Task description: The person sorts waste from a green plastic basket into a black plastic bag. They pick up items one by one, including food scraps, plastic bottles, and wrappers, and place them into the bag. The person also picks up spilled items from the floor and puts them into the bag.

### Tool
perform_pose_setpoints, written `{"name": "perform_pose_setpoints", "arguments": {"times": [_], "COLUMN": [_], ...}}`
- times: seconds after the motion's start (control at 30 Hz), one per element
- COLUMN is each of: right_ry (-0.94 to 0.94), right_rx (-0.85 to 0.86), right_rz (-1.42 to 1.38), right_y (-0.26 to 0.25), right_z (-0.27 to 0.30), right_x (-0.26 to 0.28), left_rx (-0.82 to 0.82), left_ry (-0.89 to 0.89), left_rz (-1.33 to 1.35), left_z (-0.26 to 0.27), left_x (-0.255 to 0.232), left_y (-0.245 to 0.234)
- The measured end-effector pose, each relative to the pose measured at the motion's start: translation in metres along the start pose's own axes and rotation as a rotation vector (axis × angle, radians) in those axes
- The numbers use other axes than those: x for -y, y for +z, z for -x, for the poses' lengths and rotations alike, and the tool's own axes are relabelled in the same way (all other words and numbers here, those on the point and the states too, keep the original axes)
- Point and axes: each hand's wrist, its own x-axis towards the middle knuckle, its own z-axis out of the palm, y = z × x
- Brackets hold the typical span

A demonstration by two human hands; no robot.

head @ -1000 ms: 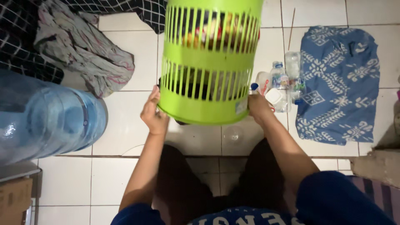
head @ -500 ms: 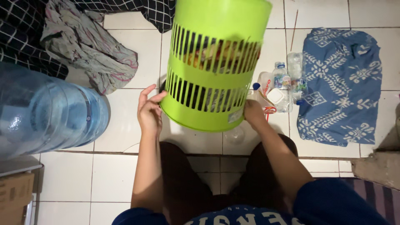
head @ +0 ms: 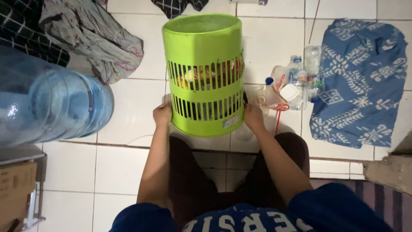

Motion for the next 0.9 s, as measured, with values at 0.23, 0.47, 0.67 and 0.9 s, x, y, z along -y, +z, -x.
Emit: {"name": "perform_pose_setpoints", "arguments": {"times": [0.23, 0.47, 0.67, 0.9], "right_ry": [0.188, 0.72, 0.373, 0.065], "right_rx": [0.099, -0.061, -0.404, -0.529], "right_rz": [0.134, -0.705, -0.466, -0.33], "right_y": [0.02, 0.043, 0.041, 0.02], "right_z": [0.011, -0.011, -0.006, 0.007], "right_x": [-0.011, 0.029, 0.041, 0.067], "left_rx": [0.046, -0.05, 0.158, 0.181], "left_ry": [-0.025, -0.166, -0.142, -0.091], "left_rz": [0.093, 0.347, 1.004, 1.059], "left_z": [-0.018, -0.029, -0.024, -0.032], "left_x": [0.035, 0.065, 0.078, 0.073], "left_y": [0.013, 0.052, 0.055, 0.053]}}
